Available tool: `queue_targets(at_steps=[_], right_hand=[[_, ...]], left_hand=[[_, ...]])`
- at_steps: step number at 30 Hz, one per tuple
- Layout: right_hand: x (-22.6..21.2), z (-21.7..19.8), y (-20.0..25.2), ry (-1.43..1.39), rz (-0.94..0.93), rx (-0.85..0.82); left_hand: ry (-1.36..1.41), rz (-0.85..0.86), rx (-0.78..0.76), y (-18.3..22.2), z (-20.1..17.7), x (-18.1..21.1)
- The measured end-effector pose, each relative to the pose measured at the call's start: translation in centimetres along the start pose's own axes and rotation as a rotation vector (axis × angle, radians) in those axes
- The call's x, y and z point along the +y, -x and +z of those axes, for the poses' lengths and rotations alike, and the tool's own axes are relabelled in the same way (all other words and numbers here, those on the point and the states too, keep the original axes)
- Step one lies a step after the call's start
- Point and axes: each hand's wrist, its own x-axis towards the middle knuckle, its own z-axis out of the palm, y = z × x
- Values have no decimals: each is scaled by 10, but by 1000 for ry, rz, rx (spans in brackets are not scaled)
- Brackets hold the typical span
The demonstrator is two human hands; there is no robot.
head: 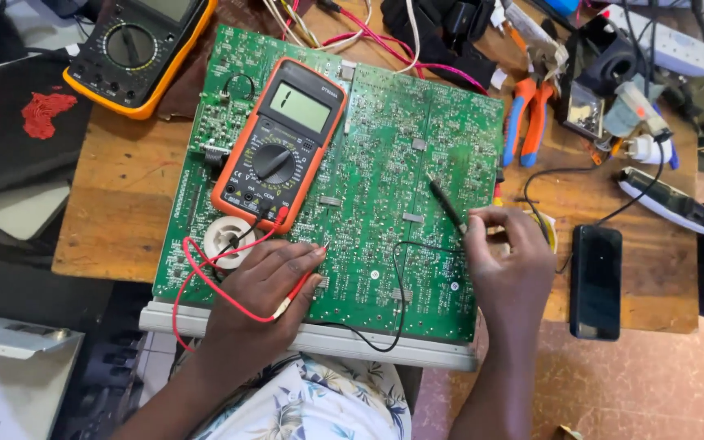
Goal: Testing various points on a large circuit board using a digital multimeter and a remote control.
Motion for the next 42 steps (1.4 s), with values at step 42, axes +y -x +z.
queue_targets(at_steps=[42], right_hand=[[-79,43,28,-384,54,-271]], left_hand=[[15,21,-7,-2,-4,4]])
